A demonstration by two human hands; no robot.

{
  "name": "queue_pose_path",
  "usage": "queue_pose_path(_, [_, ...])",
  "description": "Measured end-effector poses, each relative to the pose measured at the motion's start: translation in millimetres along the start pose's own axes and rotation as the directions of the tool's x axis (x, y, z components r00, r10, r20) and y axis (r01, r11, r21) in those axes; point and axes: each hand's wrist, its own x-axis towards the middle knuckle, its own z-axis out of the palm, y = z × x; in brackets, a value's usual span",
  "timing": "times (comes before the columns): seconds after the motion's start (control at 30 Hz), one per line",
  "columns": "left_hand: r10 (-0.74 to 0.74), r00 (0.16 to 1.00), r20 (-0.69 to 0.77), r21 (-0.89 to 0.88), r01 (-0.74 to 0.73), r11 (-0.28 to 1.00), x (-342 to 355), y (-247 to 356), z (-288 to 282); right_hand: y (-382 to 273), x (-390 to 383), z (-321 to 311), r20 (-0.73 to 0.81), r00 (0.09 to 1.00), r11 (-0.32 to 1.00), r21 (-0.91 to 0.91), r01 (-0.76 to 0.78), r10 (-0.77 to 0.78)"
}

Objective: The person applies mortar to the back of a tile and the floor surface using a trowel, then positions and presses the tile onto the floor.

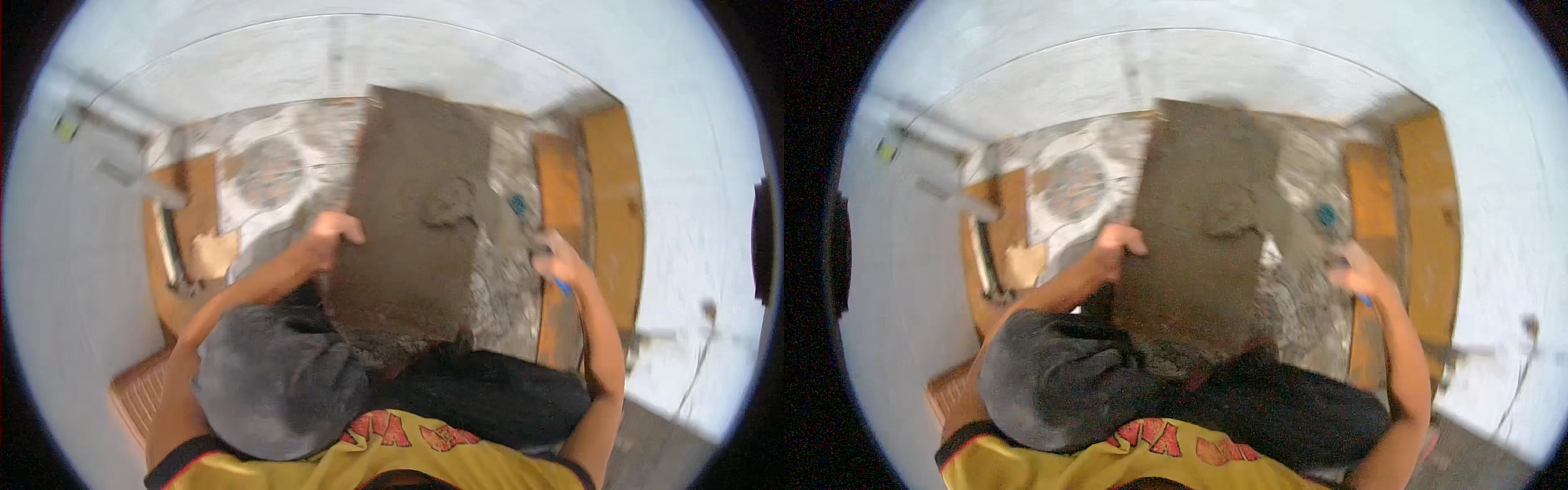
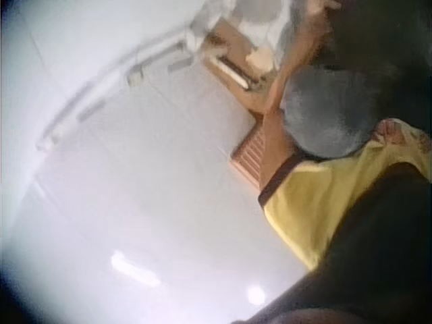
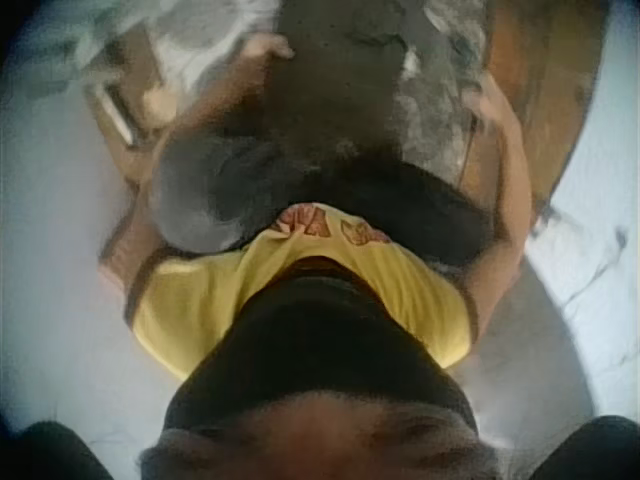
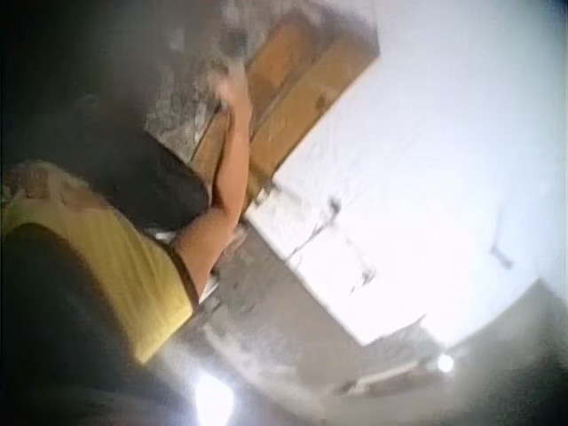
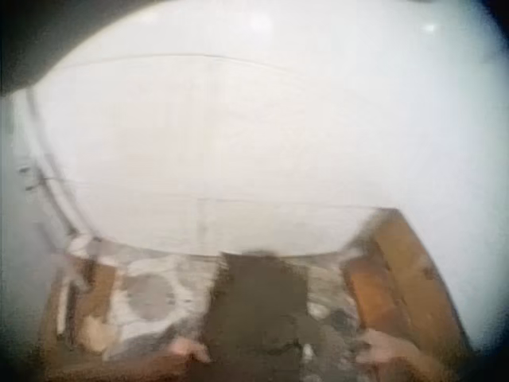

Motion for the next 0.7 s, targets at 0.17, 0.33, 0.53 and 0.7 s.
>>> queue_pose_path(0.17, [0.070, 0.994, -0.083, -0.281, -0.090, 0.956, -21, -23, -5, 36, 4, 13, 0.024, 1.000, 0.969, -0.246, -0.013, 0.020])
queue_pose_path(0.33, [-0.115, 0.993, 0.025, -0.620, 0.105, 0.777, -16, -40, 1, -10, 4, 1, -0.301, 0.934, 0.850, 0.425, 0.312, -0.192])
queue_pose_path(0.53, [-0.043, 0.987, 0.157, -0.674, 0.140, 0.725, -3, -52, 39, -48, 95, 78, -0.392, 0.896, 0.876, 0.333, 0.349, -0.208])
queue_pose_path(0.7, [-0.062, 0.994, 0.091, -0.707, 0.108, 0.698, -22, -54, 25, -12, 91, 109, 0.179, 0.930, 0.155, 0.959, -0.238, 0.320])
